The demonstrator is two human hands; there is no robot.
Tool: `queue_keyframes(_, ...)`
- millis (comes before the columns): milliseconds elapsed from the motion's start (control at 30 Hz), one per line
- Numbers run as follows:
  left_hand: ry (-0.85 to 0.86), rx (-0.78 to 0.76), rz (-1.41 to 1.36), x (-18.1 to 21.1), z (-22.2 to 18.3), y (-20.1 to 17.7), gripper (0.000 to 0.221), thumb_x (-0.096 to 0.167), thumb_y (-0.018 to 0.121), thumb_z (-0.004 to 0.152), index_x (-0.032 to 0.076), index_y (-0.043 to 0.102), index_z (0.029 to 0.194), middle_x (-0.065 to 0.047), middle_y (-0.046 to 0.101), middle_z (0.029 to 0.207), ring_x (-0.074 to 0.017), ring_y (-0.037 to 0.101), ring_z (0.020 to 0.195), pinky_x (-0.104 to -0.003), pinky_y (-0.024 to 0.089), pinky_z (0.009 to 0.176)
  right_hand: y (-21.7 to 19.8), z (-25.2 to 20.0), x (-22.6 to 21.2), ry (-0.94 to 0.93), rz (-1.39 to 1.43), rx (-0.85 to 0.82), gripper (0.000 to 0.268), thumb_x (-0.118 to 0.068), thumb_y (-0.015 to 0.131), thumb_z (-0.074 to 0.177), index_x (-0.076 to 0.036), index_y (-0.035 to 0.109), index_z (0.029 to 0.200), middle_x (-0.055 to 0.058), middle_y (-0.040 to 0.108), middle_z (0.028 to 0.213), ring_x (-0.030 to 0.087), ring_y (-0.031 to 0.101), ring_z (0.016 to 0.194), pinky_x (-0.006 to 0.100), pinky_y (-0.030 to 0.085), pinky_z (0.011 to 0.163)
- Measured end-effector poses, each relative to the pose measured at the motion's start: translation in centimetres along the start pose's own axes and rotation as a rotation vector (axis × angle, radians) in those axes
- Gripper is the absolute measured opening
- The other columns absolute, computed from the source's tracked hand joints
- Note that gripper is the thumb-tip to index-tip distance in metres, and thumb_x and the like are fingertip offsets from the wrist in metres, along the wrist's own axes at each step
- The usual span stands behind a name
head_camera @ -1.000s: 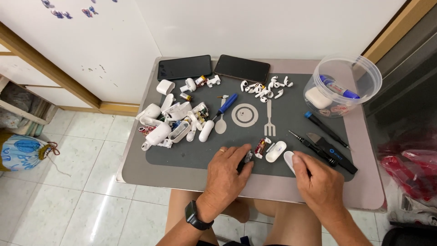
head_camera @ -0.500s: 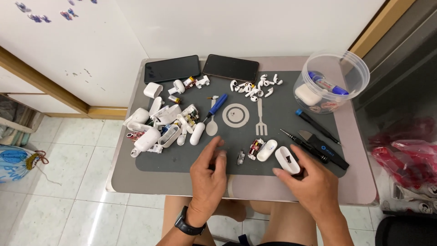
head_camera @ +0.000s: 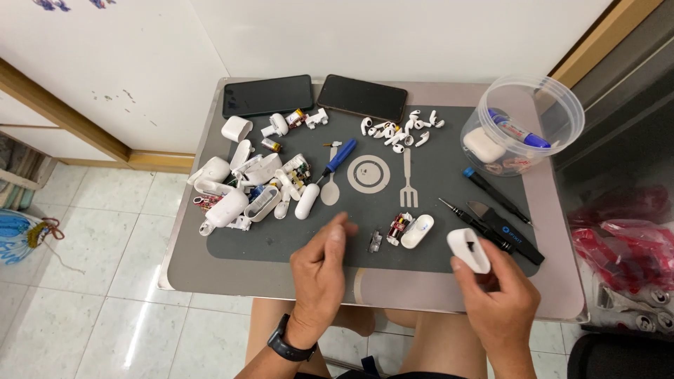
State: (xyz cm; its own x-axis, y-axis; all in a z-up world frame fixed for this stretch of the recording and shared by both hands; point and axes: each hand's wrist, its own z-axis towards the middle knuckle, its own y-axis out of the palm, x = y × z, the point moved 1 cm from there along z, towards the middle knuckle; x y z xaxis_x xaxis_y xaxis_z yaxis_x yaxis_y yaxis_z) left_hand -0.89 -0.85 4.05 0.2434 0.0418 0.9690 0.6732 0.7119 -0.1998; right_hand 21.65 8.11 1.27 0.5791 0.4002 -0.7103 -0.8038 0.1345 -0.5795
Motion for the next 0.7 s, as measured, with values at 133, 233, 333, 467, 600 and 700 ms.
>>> queue_keyframes(133, 0.413, 0.067, 0.426, -1.7, -0.6, 1.4, 0.051, 0.031, 0.057, 0.1, 0.0, 0.055, 0.14, -0.022, 0.064, 0.136, -0.0388, 0.059, 0.128, -0.054, 0.044, 0.106, 0.6, -0.4, 1.0, -0.031, -0.019, 0.091, 0.037, -0.006, 0.081, 0.088, 0.002, 0.074, 0.123, 0.009, 0.07, 0.093, 0.017, 0.054, 0.068, 0.03, 0.049, 0.062)
queue_keyframes(233, 0.405, -0.029, 0.694, -1.9, -0.3, 2.1, 0.04, 0.03, 0.056, 0.098, 0.004, 0.066, 0.127, -0.016, 0.069, 0.122, -0.0401, 0.059, 0.1, -0.051, 0.045, 0.079, 1.4, -0.1, 1.5, -0.037, -0.145, 0.054, 0.038, -0.014, 0.085, 0.086, -0.004, 0.078, 0.123, 0.001, 0.071, 0.082, 0.012, 0.054, 0.06, 0.03, 0.046, 0.063)
queue_keyframes(333, 0.437, -0.02, 0.663, -1.6, -0.3, 1.9, 0.038, 0.026, 0.052, 0.102, 0.003, 0.064, 0.129, -0.013, 0.072, 0.118, -0.0366, 0.06, 0.095, -0.048, 0.046, 0.074, 1.8, 0.4, 0.6, -0.01, -0.412, -0.016, 0.008, -0.024, 0.079, 0.086, -0.023, 0.073, 0.092, -0.005, 0.045, 0.061, 0.019, 0.046, 0.061, 0.037, 0.04, 0.057)
queue_keyframes(467, 0.421, -0.026, 0.641, -1.8, -0.5, 1.8, 0.038, 0.025, 0.05, 0.103, 0.003, 0.063, 0.132, -0.014, 0.072, 0.121, -0.0345, 0.059, 0.097, -0.048, 0.046, 0.078, 1.4, 0.6, 0.2, 0.074, -0.394, -0.075, 0.015, -0.027, 0.078, 0.085, -0.024, 0.076, 0.099, -0.006, 0.054, 0.062, 0.018, 0.053, 0.063, 0.038, 0.045, 0.064)
queue_keyframes(600, 0.409, -0.033, 0.606, -1.4, -0.4, 1.5, 0.037, 0.021, 0.051, 0.101, 0.004, 0.064, 0.131, -0.018, 0.07, 0.125, -0.0366, 0.061, 0.1, -0.049, 0.046, 0.083, 1.0, 0.7, -0.7, 0.094, -0.316, -0.063, 0.013, -0.021, 0.078, 0.088, -0.02, 0.075, 0.1, -0.006, 0.053, 0.067, 0.014, 0.045, 0.06, 0.032, 0.043, 0.067)
queue_keyframes(700, 0.395, -0.045, 0.568, -1.4, -0.3, 1.3, 0.036, 0.018, 0.052, 0.1, 0.003, 0.063, 0.13, -0.017, 0.064, 0.135, -0.0374, 0.06, 0.096, -0.049, 0.046, 0.078, 1.1, 0.1, 0.5, -0.045, -0.286, 0.031, 0.026, -0.015, 0.084, 0.088, -0.012, 0.079, 0.114, -0.003, 0.06, 0.078, 0.015, 0.049, 0.06, 0.036, 0.043, 0.062)
